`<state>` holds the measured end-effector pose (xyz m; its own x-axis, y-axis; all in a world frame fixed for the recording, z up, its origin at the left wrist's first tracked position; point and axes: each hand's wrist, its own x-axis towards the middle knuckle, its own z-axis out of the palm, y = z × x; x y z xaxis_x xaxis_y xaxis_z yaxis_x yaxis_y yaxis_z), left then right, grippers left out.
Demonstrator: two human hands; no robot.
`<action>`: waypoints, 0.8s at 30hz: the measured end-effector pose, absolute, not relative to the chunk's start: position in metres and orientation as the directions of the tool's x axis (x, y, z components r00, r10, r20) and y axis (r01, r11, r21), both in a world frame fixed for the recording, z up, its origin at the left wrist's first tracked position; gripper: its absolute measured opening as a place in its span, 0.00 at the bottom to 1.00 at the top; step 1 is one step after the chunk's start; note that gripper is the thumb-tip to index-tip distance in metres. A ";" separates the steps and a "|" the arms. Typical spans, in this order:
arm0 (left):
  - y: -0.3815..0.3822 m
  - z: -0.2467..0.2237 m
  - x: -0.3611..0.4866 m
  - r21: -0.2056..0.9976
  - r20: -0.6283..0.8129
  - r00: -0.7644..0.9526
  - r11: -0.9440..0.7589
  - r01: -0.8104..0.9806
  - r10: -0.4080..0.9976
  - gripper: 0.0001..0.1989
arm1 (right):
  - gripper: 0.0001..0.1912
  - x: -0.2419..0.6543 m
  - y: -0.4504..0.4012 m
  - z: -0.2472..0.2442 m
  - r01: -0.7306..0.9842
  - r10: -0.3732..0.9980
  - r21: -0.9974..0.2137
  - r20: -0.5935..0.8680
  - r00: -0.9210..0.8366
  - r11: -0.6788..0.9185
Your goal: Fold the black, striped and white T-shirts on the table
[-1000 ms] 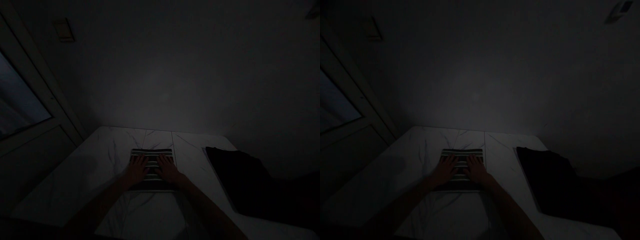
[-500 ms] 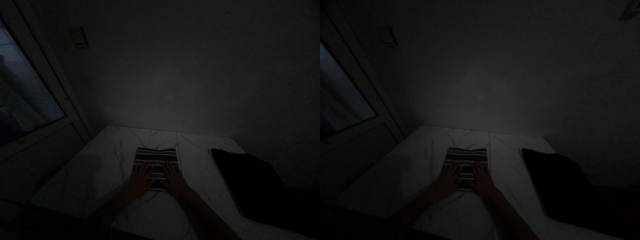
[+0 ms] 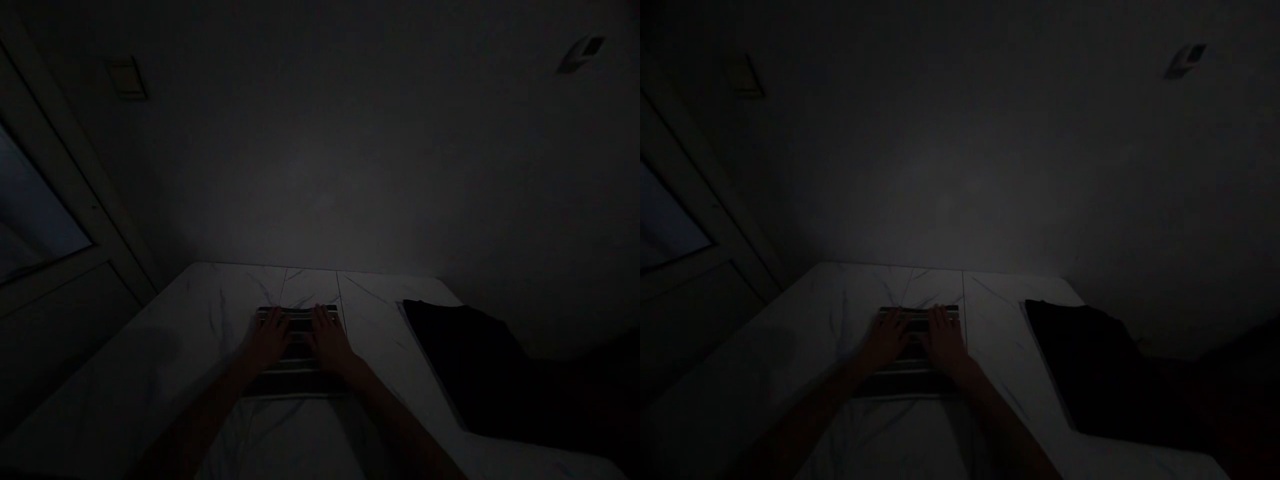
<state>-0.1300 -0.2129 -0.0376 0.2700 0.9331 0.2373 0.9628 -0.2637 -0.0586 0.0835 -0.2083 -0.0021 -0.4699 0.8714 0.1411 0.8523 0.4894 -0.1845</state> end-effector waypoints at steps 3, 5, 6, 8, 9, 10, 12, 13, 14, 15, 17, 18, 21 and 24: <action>-0.196 -0.044 -0.127 -0.049 0.213 0.297 -0.293 0.955 0.931 0.25 | 0.35 0.072 -0.185 -0.008 0.851 0.869 -0.177 0.146 -0.473 0.494; -0.191 -0.050 -0.126 -0.050 0.221 0.321 -0.318 0.947 0.921 0.25 | 0.36 0.070 -0.176 -0.020 0.870 0.889 -0.182 0.096 -0.447 0.458; -0.190 -0.053 -0.127 -0.057 0.232 0.327 -0.323 0.945 0.916 0.25 | 0.37 0.071 -0.174 -0.027 0.881 0.901 -0.186 0.073 -0.428 0.434; -0.188 -0.056 -0.128 -0.071 0.262 0.336 -0.329 0.942 0.905 0.25 | 0.38 0.074 -0.171 -0.036 0.895 0.914 -0.188 0.060 -0.401 0.405; -0.186 -0.057 -0.129 -0.072 0.276 0.341 -0.334 0.940 0.899 0.25 | 0.39 0.076 -0.170 -0.039 0.898 0.917 -0.186 0.068 -0.394 0.399; -0.185 -0.057 -0.129 -0.069 0.282 0.346 -0.341 0.937 0.895 0.25 | 0.39 0.077 -0.169 -0.040 0.901 0.920 -0.182 0.077 -0.385 0.393; -0.182 -0.055 -0.129 -0.053 0.266 0.357 -0.356 0.933 0.895 0.26 | 0.40 0.079 -0.167 -0.040 0.911 0.928 -0.177 0.086 -0.363 0.373; -0.181 -0.054 -0.129 -0.045 0.252 0.359 -0.359 0.932 0.899 0.25 | 0.40 0.080 -0.166 -0.039 0.915 0.932 -0.175 0.078 -0.354 0.363; -0.180 -0.053 -0.129 -0.040 0.244 0.353 -0.354 0.934 0.903 0.25 | 0.40 0.081 -0.165 -0.039 0.921 0.937 -0.175 0.064 -0.344 0.349; -0.178 -0.052 -0.129 -0.038 0.244 0.341 -0.343 0.939 0.908 0.25 | 0.40 0.082 -0.164 -0.038 0.927 0.944 -0.175 0.048 -0.327 0.331; -0.176 -0.051 -0.132 -0.038 0.263 0.319 -0.320 0.947 0.911 0.25 | 0.42 0.085 -0.163 -0.039 0.942 0.958 -0.174 0.026 -0.287 0.287; -0.175 -0.051 -0.134 -0.042 0.271 0.317 -0.317 0.947 0.909 0.25 | 0.42 0.087 -0.162 -0.039 0.949 0.964 -0.173 0.018 -0.265 0.264; -0.171 -0.049 -0.144 -0.051 0.269 0.335 -0.334 0.941 0.903 0.25 | 0.42 0.092 -0.161 -0.040 0.959 0.973 -0.171 -0.006 -0.231 0.226; -0.168 -0.047 -0.153 -0.049 0.249 0.300 -0.297 0.954 0.921 0.25 | 0.42 0.093 -0.161 -0.037 0.960 0.973 -0.168 -0.024 -0.229 0.222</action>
<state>-0.1528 -0.1684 -0.0469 0.2995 0.9210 0.2491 0.9537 -0.2969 -0.0489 0.0934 -0.1609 -0.0366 -0.2292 0.9731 -0.0242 0.9604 0.2220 -0.1684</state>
